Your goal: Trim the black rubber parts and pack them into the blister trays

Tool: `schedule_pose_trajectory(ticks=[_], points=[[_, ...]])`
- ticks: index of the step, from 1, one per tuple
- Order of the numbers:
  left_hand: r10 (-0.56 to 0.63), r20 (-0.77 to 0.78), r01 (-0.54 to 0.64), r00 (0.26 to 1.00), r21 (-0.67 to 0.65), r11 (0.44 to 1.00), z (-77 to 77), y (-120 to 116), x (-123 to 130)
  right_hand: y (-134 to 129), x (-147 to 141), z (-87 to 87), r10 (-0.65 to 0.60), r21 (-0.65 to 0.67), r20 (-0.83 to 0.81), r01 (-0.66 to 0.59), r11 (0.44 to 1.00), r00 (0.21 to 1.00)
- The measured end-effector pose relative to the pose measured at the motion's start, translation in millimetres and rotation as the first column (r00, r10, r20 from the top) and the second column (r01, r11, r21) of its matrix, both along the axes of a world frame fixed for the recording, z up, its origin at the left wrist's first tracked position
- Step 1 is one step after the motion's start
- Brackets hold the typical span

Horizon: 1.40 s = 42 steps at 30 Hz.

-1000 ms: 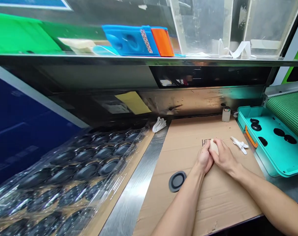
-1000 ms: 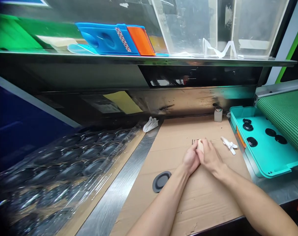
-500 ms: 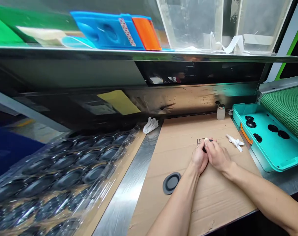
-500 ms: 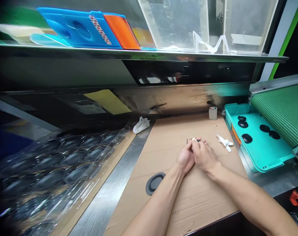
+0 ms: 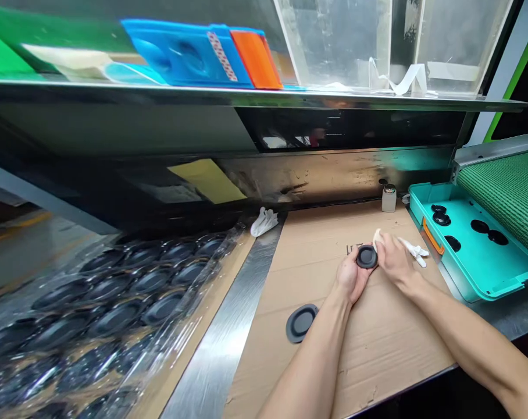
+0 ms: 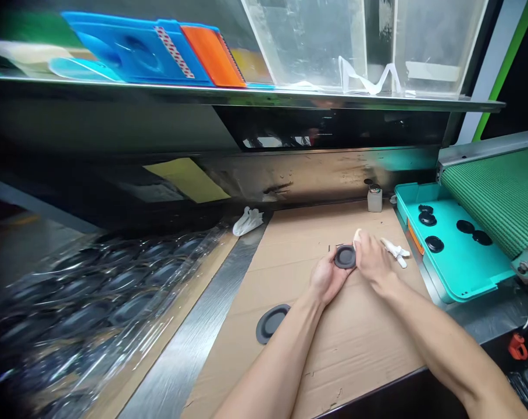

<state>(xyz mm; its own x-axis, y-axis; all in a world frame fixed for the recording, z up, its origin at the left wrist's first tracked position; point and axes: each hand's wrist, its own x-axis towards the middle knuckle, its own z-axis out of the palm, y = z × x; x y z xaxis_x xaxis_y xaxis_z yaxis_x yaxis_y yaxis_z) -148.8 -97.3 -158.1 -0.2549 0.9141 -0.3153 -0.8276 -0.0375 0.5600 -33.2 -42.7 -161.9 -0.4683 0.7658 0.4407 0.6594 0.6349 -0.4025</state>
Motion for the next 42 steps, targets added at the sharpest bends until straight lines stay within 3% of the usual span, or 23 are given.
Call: schedule_pose_trajectory(ticks=[3, 5, 7, 10, 13, 15, 17, 19, 22, 29, 34, 38, 42], points=[[-0.012, 0.05, 0.011, 0.999, 0.02, 1.0, 7.2, -3, -9, 11, 9, 0.5, -0.04, -0.049, -0.161, 0.033, 0.998, 0.986], [-0.007, 0.092, 0.002, 0.996, 0.054, 0.999, 12.3, -6, -16, 13, 13, 0.0, -0.037, -0.083, -0.179, 0.022, 0.996, 0.983], [-0.008, 0.126, -0.003, 0.992, 0.088, 0.996, 17.9, -10, -23, 12, 15, 1.2, 0.007, -0.086, -0.117, -0.017, 0.996, 0.993], [-0.053, 0.144, 0.036, 0.988, 0.118, 0.992, 26.8, -17, -29, 9, 19, 9.1, 0.043, 0.034, 0.029, -0.044, 0.998, 0.999], [-0.108, 0.186, 0.087, 0.977, 0.121, 0.989, 34.0, -22, -31, 13, 28, 19.5, -0.133, 0.178, 0.107, 0.113, 0.978, 0.985], [-0.162, 0.247, 0.146, 0.955, 0.084, 0.986, 35.8, -23, -32, 19, 35, 23.9, -0.27, 0.183, 0.199, 0.235, 0.955, 0.942], [-0.2, 0.305, 0.201, 0.931, 0.027, 0.979, 35.0, -23, -34, 26, 40, 25.5, -0.312, 0.13, 0.343, 0.285, 0.95, 0.886], [-0.201, 0.336, 0.22, 0.92, -0.02, 0.975, 32.6, -23, -35, 30, 43, 25.8, -0.275, 0.065, 0.448, 0.276, 0.959, 0.851], [-0.186, 0.336, 0.216, 0.924, -0.055, 0.975, 30.3, -23, -36, 33, 43, 26.7, -0.224, 0.033, 0.444, 0.234, 0.972, 0.868], [-0.209, 0.23, 0.237, 0.951, -0.103, 0.966, 34.8, -23, -30, 27, 36, 31.2, 0.0, 0.045, 0.164, -0.007, 0.999, 0.986], [-0.316, -0.053, 0.305, 0.947, -0.152, 0.94, 27.2, -21, -19, 11, 25, 33.1, 0.264, 0.008, -0.036, -0.264, 0.965, 0.964], [-0.358, -0.183, 0.326, 0.916, -0.183, 0.927, 23.2, -21, -8, -1, 21, 31.5, 0.379, 0.012, 0.058, -0.38, 0.925, 0.924], [-0.347, -0.276, 0.295, 0.896, -0.212, 0.932, 24.5, -23, -1, -8, 19, 33.0, 0.357, 0.052, 0.181, -0.371, 0.927, 0.917]])
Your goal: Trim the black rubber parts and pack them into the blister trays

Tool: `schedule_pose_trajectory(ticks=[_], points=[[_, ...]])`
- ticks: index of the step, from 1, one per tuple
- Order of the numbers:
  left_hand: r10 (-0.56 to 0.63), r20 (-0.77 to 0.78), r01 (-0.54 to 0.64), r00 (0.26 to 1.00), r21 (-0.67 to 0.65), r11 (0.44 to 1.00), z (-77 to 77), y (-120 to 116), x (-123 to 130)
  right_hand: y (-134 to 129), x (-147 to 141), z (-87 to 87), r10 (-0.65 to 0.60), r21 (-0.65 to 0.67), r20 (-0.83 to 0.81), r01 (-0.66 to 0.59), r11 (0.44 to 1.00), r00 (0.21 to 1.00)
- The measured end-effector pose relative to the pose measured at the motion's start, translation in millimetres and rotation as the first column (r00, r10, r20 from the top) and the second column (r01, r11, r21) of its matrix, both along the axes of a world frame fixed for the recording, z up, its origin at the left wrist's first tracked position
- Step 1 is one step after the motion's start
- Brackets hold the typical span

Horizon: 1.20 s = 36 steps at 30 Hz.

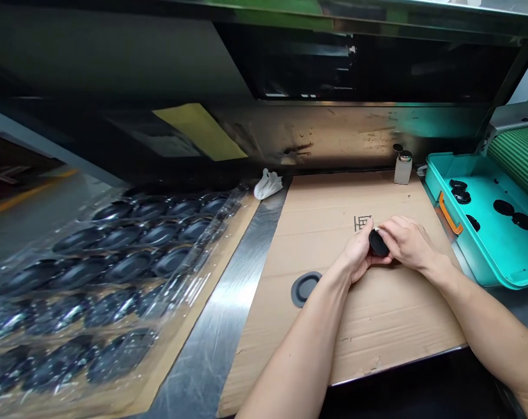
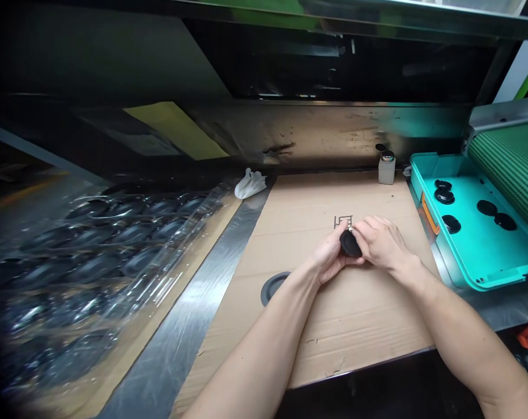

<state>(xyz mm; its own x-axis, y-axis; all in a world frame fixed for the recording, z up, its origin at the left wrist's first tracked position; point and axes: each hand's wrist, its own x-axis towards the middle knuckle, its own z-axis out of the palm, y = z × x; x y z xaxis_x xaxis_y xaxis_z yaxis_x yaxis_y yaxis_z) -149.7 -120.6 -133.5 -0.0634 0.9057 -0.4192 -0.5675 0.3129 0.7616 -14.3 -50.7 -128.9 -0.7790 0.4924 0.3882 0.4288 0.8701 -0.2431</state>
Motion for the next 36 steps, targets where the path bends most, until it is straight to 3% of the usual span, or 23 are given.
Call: schedule_pose_trajectory(ticks=[5, 12, 18, 27, 36], points=[[-0.093, -0.099, 0.095, 0.991, 0.013, 0.995, -1.4, -1, 2, -2, 0, 4.5, -0.02, 0.076, 0.034, 0.018, 0.997, 0.999], [-0.104, 0.05, 0.103, 0.993, 0.025, 0.994, -2.8, 2, -12, 2, 2, 3.6, -0.001, 0.013, -0.026, 0.002, 1.0, 1.0], [-0.105, -0.105, 0.105, 0.989, 0.001, 0.994, -2.3, 0, -5, 0, 0, -0.6, 0.008, 0.057, 0.041, -0.01, 0.998, 0.999], [-0.186, -0.237, 0.185, 0.953, -0.024, 0.982, -3.2, 1, -4, 3, 7, 11.9, 0.047, 0.085, 0.171, -0.062, 0.994, 0.984], [-0.182, -0.204, 0.179, 0.962, -0.029, 0.983, -6.1, 2, -4, 9, 9, 9.4, 0.074, -0.003, 0.144, -0.075, 0.997, 0.987]])
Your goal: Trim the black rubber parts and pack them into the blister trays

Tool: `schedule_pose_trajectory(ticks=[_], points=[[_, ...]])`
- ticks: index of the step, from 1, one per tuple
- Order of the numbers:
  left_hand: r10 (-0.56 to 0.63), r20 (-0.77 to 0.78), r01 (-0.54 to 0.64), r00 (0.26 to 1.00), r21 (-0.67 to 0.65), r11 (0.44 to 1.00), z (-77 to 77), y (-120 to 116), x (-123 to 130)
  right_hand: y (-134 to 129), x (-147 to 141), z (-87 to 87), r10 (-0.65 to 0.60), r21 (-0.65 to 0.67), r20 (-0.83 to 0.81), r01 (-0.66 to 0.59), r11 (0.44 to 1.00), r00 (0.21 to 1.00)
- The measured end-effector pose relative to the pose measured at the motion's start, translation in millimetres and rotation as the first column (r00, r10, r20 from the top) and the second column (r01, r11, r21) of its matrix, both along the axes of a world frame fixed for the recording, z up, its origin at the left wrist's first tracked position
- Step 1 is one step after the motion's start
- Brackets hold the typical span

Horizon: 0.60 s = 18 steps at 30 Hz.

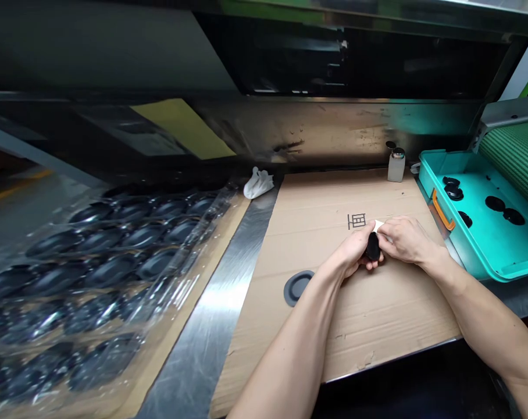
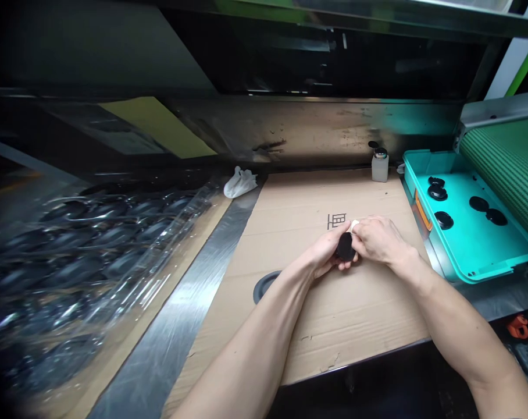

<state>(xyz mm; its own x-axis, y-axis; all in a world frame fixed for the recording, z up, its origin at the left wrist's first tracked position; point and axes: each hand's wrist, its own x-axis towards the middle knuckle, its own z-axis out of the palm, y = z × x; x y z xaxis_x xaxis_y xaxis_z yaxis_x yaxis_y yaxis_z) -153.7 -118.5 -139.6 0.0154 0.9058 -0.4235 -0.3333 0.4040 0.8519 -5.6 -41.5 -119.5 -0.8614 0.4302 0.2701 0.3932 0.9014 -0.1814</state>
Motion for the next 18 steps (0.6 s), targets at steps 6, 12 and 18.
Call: schedule_pose_trajectory(ticks=[6, 12, 18], points=[[0.04, 0.343, -0.054, 0.939, 0.03, 0.998, 0.9, -1, -12, 8, 0, 12.5, -0.287, -0.232, -0.454, 0.199, 0.952, 0.844], [0.147, 0.475, -0.202, 0.868, 0.066, 0.977, -4.7, 6, -14, 90, -25, 48.6, -0.568, -0.156, -0.323, 0.55, 0.821, 0.757], [0.167, 0.539, -0.22, 0.825, 0.036, 0.975, -7.5, 8, -10, 185, -49, 102.9, -0.643, 0.062, 0.021, 0.641, 0.765, 0.766]])
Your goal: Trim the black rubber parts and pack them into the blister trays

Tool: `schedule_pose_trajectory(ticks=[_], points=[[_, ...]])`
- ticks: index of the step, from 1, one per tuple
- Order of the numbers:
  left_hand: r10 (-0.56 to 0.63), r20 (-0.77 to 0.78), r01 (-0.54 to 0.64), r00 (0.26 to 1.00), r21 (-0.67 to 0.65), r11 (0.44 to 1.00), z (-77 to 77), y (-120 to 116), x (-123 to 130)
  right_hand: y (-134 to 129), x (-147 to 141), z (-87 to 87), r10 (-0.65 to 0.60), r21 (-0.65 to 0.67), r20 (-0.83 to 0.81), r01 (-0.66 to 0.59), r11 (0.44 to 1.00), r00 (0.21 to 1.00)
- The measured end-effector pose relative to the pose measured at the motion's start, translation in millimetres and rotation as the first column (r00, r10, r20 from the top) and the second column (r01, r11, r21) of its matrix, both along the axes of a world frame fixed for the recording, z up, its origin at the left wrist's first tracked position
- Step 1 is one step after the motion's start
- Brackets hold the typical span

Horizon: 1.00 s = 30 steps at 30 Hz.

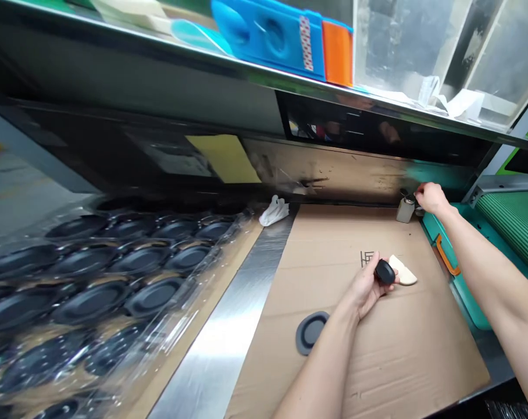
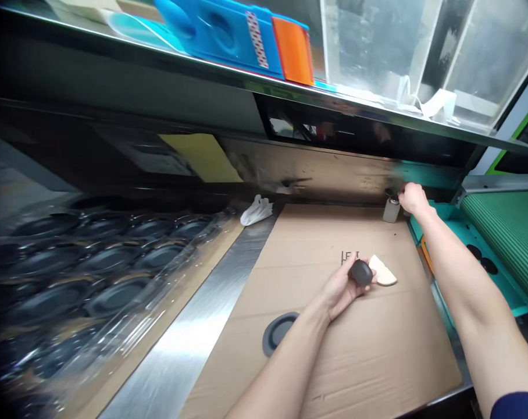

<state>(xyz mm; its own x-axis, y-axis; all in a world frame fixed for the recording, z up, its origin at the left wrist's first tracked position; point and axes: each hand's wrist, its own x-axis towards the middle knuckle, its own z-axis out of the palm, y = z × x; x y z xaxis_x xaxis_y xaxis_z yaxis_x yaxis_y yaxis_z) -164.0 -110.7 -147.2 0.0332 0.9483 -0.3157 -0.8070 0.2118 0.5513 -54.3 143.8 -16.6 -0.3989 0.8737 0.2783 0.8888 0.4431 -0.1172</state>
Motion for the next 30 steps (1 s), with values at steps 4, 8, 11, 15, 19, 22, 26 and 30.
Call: schedule_pose_trajectory(ticks=[4, 8, 11, 15, 19, 22, 26, 30], points=[[0.014, -0.012, -0.015, 1.0, -0.004, 1.0, 0.9, 0, 1, 19, -17, 12.4, 0.129, -0.064, 0.288, -0.115, 0.991, 0.949], [0.024, -0.025, -0.024, 0.999, 0.002, 1.0, 3.9, -1, 1, 29, -23, 12.9, 0.173, -0.109, 0.362, -0.142, 0.984, 0.916], [0.029, -0.02, -0.029, 0.999, -0.003, 1.0, 5.9, -2, -1, 37, -21, 11.8, 0.19, -0.122, 0.38, -0.155, 0.98, 0.905], [0.024, -0.001, -0.024, 1.0, -0.016, 1.0, 6.1, -1, -3, 41, -17, 6.6, 0.223, -0.117, 0.387, -0.192, 0.974, 0.895], [0.059, -0.036, -0.061, 0.998, -0.034, 0.998, 6.1, 1, -2, 35, -15, 11.7, 0.223, -0.137, 0.35, -0.185, 0.973, 0.91], [0.102, -0.036, -0.103, 0.994, -0.038, 0.994, 8.3, 2, -1, 22, -14, 31.4, 0.205, -0.038, 0.196, -0.202, 0.979, 0.959], [0.109, -0.007, -0.109, 0.994, -0.034, 0.993, 12.3, -1, 0, -19, -12, 51.1, 0.214, 0.155, -0.249, -0.179, 0.972, 0.945], [0.177, -0.08, -0.18, 0.981, -0.026, 0.983, 12.6, -3, 2, -91, -2, 21.3, 0.333, 0.1, -0.55, -0.335, 0.937, 0.766]])
